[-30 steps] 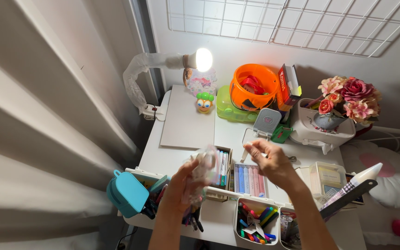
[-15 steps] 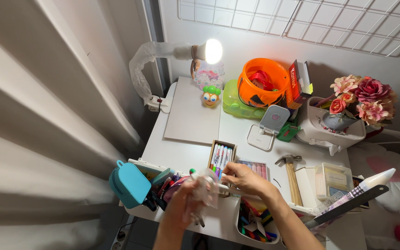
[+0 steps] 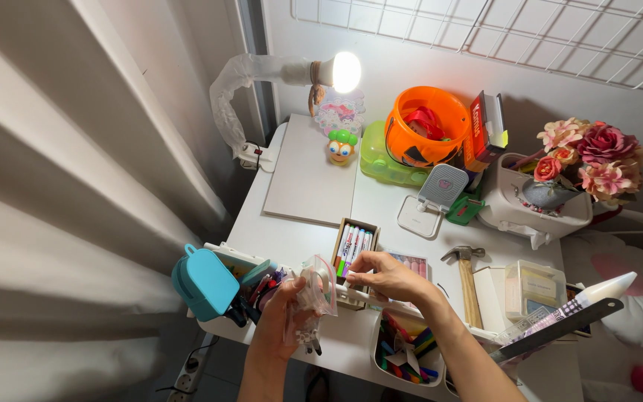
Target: Installing a wire wall grid onto a wall using mounting clips and a hammer.
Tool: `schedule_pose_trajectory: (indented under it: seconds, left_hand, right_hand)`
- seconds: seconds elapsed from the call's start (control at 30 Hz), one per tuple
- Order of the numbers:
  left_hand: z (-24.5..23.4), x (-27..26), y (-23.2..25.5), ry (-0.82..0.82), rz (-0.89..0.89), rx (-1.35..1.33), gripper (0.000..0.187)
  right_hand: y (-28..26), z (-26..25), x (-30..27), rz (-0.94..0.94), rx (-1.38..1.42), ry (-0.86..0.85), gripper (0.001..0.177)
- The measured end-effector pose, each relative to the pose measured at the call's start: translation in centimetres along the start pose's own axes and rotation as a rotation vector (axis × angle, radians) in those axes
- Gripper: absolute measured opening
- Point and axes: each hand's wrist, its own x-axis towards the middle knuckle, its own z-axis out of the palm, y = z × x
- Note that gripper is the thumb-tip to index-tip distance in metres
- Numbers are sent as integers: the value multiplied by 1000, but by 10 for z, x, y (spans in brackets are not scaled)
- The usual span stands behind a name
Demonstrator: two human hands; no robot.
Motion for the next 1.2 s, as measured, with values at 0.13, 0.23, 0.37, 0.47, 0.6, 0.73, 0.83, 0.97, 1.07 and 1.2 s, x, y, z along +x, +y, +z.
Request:
schedule_pose_trajectory:
  seconds: [0.13,0.23,0.37,0.47,0.6,0.73,0.83,0.97,1.07,1.2]
  left_hand:
    - [3,-3,2,6,16,-51,42]
    - [1,-2,1,37,29,-44,44]
    - [-2,1,-2,-13,45,-81,42]
    - [-6,3,-4,-21,49,-85,40]
    - [-7,4,-6,-23,34,-85,39]
    - [-1,4,-6,-25,10,-51,41]
    - [8,2,-4,11,-19,-26,42]
    - [16,2,-3,-77,13,7,45]
    - [26,0,-1,-86,14,72,47]
    - [43,5,-1,-88,0,142,49]
  right_hand:
    - [-7,4,-5,44,17,48,28]
    - [-5,3,-2,31,13,21,29]
    - [-6,7,-2,2,-21,-4,25]
    - [5,5,4,-40,6,-12,24]
    - [23,-2,14,-35,193,-48,26]
    - [25,-7,19,-19,239,-108,29]
    - [13,-7,22,52,121,-128,30]
    - [-9,-18,7,12,108,14,31]
    - [-14,-36,-13,-150,387,-12,33]
    - [-30,-45,-41,-246,551,-155,36]
